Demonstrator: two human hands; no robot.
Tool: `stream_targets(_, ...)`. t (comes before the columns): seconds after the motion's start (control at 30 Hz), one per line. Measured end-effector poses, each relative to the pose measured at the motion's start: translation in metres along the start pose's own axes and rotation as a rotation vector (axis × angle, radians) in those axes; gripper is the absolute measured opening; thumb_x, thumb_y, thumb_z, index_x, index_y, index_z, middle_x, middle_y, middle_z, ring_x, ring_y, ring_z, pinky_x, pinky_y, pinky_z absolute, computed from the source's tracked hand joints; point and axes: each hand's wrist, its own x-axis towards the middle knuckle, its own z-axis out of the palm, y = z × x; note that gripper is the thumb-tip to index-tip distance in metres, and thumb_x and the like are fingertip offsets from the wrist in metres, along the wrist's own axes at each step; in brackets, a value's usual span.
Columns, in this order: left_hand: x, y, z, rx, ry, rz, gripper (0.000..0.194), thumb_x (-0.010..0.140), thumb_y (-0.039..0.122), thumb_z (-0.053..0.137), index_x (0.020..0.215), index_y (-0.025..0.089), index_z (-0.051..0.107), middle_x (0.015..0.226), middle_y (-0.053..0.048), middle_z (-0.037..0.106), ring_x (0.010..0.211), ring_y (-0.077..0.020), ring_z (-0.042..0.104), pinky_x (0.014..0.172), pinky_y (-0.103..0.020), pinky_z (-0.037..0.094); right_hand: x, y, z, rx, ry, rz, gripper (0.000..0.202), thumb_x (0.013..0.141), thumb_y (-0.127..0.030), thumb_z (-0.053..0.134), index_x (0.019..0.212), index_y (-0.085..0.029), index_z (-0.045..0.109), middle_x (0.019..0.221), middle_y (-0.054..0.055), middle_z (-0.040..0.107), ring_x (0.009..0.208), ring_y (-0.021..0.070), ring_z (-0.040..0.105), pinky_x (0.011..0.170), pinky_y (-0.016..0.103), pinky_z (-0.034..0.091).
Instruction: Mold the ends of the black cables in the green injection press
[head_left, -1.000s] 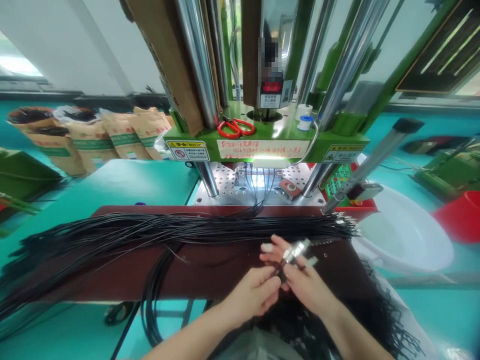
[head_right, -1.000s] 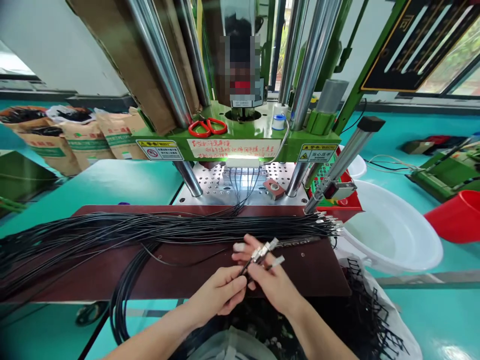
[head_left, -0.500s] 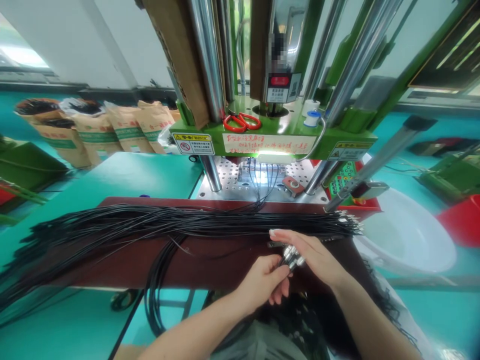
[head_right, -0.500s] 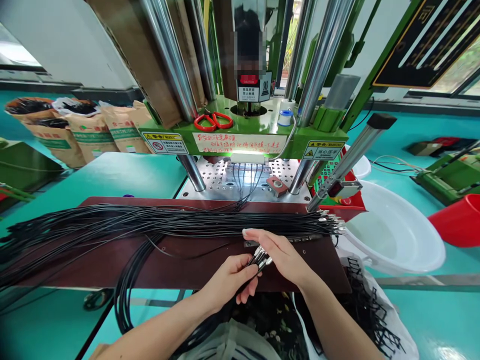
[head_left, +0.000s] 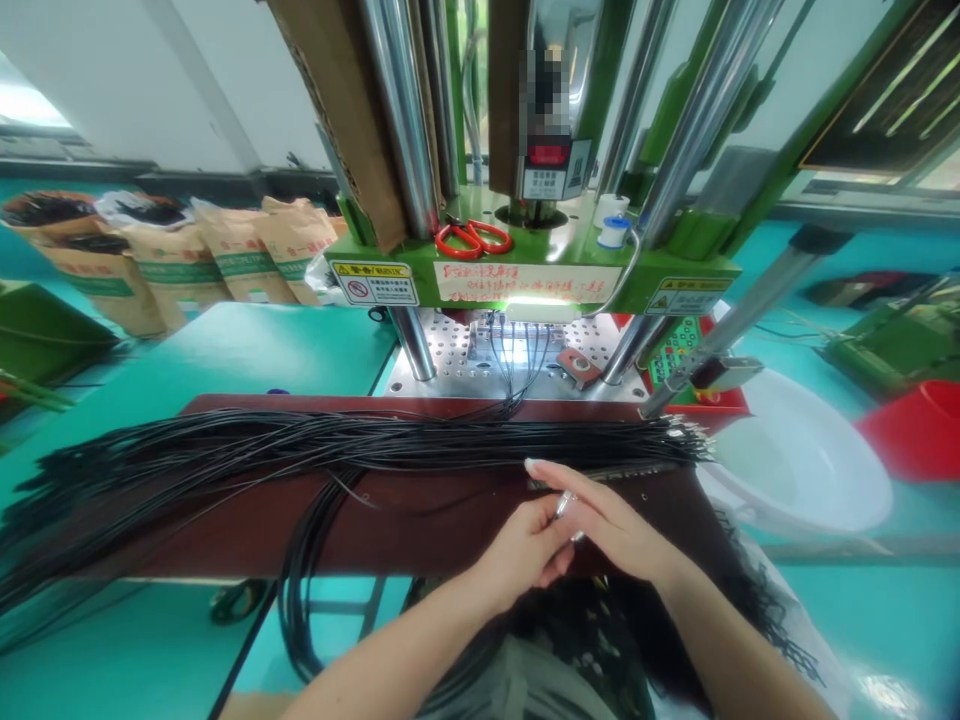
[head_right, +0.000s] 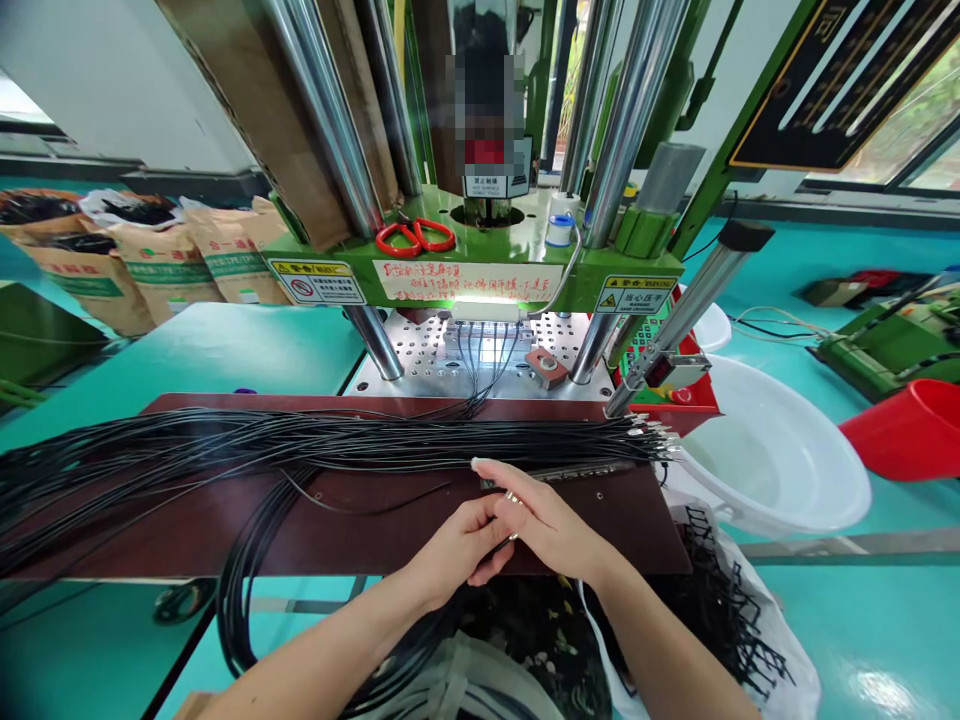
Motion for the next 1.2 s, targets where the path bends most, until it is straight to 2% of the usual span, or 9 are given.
stream_targets(0.07,-0.003,0.004,-0.004,0.006,0.059,0.008,0.029,0.076,0.044,0.053,0.077,0.016,0.047,0.043,0.008,0.038,0.033,-0.0019,0.026,0.032,-0.015,0.015,-0.007,0.008,-0.015,-0.216,0.098,-0.046,0.036,0.09,-0.03,0.038,0.124,-0.024,0.045,0.122,0.005,0.052,0.11,0.0187,0.049,0.093,0.036,0.04)
stream_targets(0.23,-0.009,0.01,-0.015,-0.045,0.223,0.076,0.027,0.075,0.041,0.054,0.073,0.017,0.042,0.046,0.009,0.036,0.036,-0.0016,0.024,0.035,-0.016,0.014,-0.035,0.053,-0.062,-0.957,0.315,-0.139,0.026,0.082,-0.015,0.038,0.097,-0.015,0.059,0.099,0.01,0.061,0.094,0.0223,0.055,0.084,0.04,0.044)
stream_targets(0.37,-0.012,0.007,-0.018,-0.038,0.209,0.104,0.025,0.078,0.039,0.05,0.072,0.016,0.043,0.051,0.007,0.039,0.038,-0.002,0.027,0.037,-0.017,0.017,-0.045,0.079,-0.078,-1.317,0.285,-0.235,0.038,0.076,-0.007,0.035,0.109,-0.007,0.053,0.108,0.016,0.057,0.1,0.026,0.051,0.086,0.043,0.041)
stream_targets(0.53,-0.018,0.006,-0.02,0.001,0.22,0.129,0.025,0.078,0.037,0.049,0.067,0.016,0.041,0.054,0.005,0.041,0.041,-0.0029,0.031,0.039,-0.018,0.021,-0.048,0.069,-0.081,-1.522,0.173,-0.084,0.027,0.076,-0.005,0.037,0.092,-0.012,0.056,0.089,0.013,0.057,0.084,0.0251,0.054,0.073,0.038,0.042)
stream_targets(0.77,-0.021,0.002,-0.026,0.089,0.223,0.149,0.023,0.08,0.036,0.045,0.068,0.017,0.04,0.056,0.005,0.04,0.044,-0.0038,0.033,0.042,-0.018,0.025,-0.06,0.058,-0.079,-1.583,0.108,0.033,0.017,0.076,-0.003,0.04,0.074,-0.017,0.049,0.072,0.005,0.049,0.069,0.0202,0.05,0.066,0.033,0.036)
stream_targets(0.93,-0.023,-0.001,-0.026,0.178,0.189,0.187,0.022,0.083,0.035,0.04,0.071,0.018,0.04,0.056,0.005,0.043,0.045,-0.0043,0.038,0.045,-0.018,0.03,-0.064,0.058,-0.07,-1.571,0.063,0.048,0.02,0.067,0.0,0.039,0.07,-0.018,0.046,0.068,0.004,0.049,0.064,0.0191,0.048,0.062,0.031,0.032)
stream_targets(1.07,-0.025,-0.002,-0.023,0.07,0.132,0.107,0.02,0.083,0.039,0.041,0.078,0.019,0.038,0.052,0.008,0.035,0.039,-0.0035,0.027,0.037,-0.017,0.02,-0.065,0.048,-0.065,-1.248,0.001,0.159,0.026,0.063,-0.002,0.039,0.081,-0.018,0.05,0.077,0.005,0.055,0.072,0.0188,0.054,0.064,0.028,0.036)
stream_targets(1.13,-0.026,-0.004,-0.023,0.019,0.168,0.092,0.021,0.081,0.039,0.044,0.077,0.019,0.038,0.053,0.009,0.032,0.039,-0.0034,0.023,0.036,-0.017,0.017,-0.067,0.042,-0.061,-0.979,-0.071,0.221,0.022,0.066,-0.005,0.04,0.081,-0.019,0.05,0.08,0.004,0.057,0.074,0.0176,0.055,0.063,0.026,0.039)
stream_targets(1.2,-0.027,-0.004,-0.022,0.061,0.232,0.129,0.022,0.08,0.039,0.047,0.076,0.018,0.041,0.054,0.008,0.034,0.042,-0.0036,0.025,0.038,-0.017,0.02,-0.069,0.035,-0.054,-0.671,-0.153,0.337,0.009,0.072,-0.012,0.041,0.074,-0.019,0.046,0.075,0.002,0.055,0.061,0.0139,0.055,0.052,0.022,0.039)
